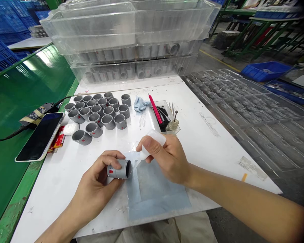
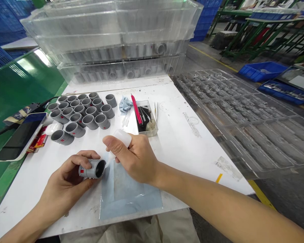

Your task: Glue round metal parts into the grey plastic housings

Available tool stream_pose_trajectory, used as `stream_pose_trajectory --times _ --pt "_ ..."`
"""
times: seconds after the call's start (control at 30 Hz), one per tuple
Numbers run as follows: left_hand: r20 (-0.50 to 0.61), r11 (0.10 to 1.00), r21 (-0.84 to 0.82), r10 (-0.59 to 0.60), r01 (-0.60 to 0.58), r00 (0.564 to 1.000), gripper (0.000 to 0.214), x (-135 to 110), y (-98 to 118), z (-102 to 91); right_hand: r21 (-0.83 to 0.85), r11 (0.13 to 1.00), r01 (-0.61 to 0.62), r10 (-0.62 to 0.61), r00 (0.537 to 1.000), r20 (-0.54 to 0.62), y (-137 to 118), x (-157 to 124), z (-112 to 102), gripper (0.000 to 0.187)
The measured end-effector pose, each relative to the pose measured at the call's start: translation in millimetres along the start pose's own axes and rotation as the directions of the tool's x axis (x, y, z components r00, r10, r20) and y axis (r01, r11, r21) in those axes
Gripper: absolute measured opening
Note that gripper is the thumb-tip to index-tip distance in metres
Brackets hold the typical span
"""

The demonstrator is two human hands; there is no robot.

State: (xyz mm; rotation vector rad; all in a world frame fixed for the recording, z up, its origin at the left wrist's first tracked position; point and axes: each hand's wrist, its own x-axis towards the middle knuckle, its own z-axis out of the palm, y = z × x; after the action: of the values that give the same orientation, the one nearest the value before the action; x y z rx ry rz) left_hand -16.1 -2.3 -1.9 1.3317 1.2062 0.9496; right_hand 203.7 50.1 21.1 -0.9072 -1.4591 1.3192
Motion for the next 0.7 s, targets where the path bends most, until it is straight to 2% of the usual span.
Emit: stream_pose_trajectory --times 0.33,0.7 --pt "-0.035 1.000 -0.001 -0.006 0.006 0.999 0.019 -2.3 6.2 6.8 -0.001 0.998 -0.059 0.059 0.997 0.045 0.7 -2.9 3.1 0.048" --pt "-0.039 1.000 0.016 -0.021 0.021 0.999 0.021 -2.5 7.7 6.7 -0.086 0.996 -0.029 0.029 1.000 0.003 1.4 -0.5 2.1 0.049"
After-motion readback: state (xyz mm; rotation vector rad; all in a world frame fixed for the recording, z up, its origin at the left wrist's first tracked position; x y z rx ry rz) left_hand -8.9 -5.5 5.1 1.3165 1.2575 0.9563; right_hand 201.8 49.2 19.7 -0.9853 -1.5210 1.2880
